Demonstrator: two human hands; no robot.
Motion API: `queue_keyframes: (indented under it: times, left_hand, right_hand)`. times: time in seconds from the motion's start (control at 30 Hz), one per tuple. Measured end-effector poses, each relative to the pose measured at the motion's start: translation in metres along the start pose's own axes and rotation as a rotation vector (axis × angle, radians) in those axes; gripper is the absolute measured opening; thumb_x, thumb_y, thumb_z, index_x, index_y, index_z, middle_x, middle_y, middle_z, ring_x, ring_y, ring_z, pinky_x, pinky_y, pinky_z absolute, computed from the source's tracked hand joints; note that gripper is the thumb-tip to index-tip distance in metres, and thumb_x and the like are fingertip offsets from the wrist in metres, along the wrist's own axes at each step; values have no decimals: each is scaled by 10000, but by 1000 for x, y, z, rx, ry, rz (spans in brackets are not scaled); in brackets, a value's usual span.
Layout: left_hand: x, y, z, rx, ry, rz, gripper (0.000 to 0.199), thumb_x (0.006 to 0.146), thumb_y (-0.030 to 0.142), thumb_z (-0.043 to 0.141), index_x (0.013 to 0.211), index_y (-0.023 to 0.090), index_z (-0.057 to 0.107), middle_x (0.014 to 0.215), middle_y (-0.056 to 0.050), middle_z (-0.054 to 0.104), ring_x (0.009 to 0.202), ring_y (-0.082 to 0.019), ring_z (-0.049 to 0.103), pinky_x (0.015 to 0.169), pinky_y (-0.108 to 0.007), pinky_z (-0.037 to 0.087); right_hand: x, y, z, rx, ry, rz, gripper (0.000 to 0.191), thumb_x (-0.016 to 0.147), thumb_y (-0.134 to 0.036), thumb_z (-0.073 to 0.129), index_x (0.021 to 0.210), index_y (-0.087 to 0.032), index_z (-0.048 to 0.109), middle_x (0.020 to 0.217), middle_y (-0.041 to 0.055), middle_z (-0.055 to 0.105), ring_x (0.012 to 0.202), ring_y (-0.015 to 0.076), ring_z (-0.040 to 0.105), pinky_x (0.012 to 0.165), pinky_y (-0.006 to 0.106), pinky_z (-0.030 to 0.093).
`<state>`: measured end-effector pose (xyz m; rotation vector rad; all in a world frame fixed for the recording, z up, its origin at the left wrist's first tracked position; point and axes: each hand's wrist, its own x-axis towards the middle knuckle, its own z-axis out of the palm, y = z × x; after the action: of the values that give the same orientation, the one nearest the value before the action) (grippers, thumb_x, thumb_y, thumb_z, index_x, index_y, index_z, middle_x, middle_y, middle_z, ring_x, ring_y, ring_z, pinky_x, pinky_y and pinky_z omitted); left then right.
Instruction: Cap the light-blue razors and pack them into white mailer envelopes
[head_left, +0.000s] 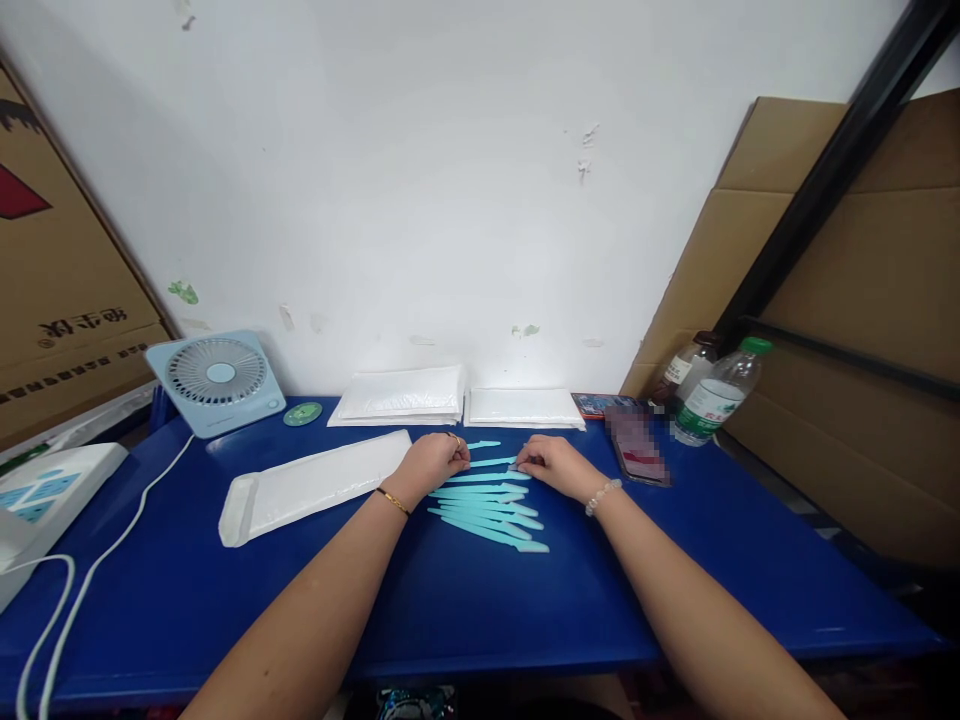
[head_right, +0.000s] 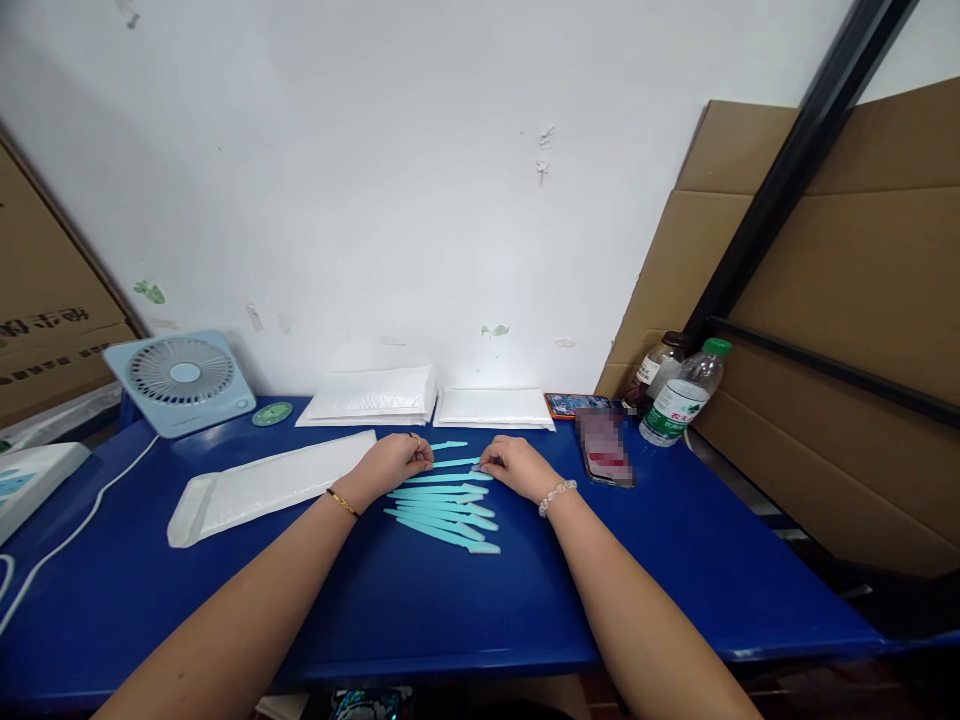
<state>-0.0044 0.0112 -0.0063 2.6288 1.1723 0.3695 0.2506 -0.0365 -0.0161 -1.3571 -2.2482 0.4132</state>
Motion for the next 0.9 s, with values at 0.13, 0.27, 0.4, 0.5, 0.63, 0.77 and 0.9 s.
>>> queue_keyframes:
  times: [0.13, 0.27, 0.4, 0.5, 0.63, 0.77, 0.9]
  left_hand:
    - [-2, -3, -3, -12, -14, -43, 157, 793, 294, 545, 770, 203, 670, 775, -15, 675, 712, -153, 594, 600, -237, 389]
    - [-2, -6, -4, -34, -20, -51, 149, 787, 287, 549, 773, 202, 671, 768, -13, 673, 702, -148, 589, 581, -231, 378]
    - [-2, -7, -2, -38, -3, -33, 131, 786, 274, 558, 758, 203, 665, 765, -8, 675, 693, -144, 586, 587, -229, 376]
    - [-2, -7, -2, -60, -9, -30, 143, 786, 280, 555, 765, 198, 670, 786, -12, 680, 702, -144, 594, 596, -227, 386]
    - [-3, -7, -2, -143, -96, -7, 157, 772, 290, 561, 780, 194, 684, 777, -8, 679, 690, -138, 598, 595, -218, 405]
    - [-4, -9, -2, -121, -14, -19, 220, 786, 376, 574, 868, 200, 678, 851, -26, 669, 756, -163, 605, 649, -237, 434]
    - [-3, -11, 2, -44, 181, -79, 271, 822, 352, 548, 1020, 191, 639, 1043, -73, 628, 976, -206, 568, 828, -283, 438]
  right_hand:
    - [-4, 8, -9, -47, 10, 52, 95, 785, -223, 626, 740, -204, 708, 763, 36, 649, 666, 150, 577, 630, 259, 417]
    - [-6, 17, -14, -67, 18, 100, 83, 764, -199, 635, 748, -207, 717, 764, 27, 661, 664, 147, 576, 633, 256, 414]
    - [-3, 13, -8, -24, 36, 63, 102, 784, -212, 621, 768, -215, 722, 804, 34, 667, 697, 154, 594, 658, 264, 433]
    - [-1, 5, -1, 41, 35, 46, 122, 800, -262, 613, 778, -219, 724, 809, 40, 670, 700, 156, 603, 665, 270, 450]
    - [-1, -1, 1, 97, -23, 18, 137, 796, -299, 616, 763, -225, 726, 769, 33, 668, 663, 151, 598, 636, 269, 457]
    - [-3, 8, -5, 83, 86, 63, 146, 808, -306, 596, 792, -219, 712, 804, 43, 670, 713, 168, 602, 666, 284, 461]
    - [-2, 24, -7, -85, 251, 204, 115, 782, -230, 601, 824, -189, 701, 846, 62, 646, 756, 181, 585, 712, 300, 442]
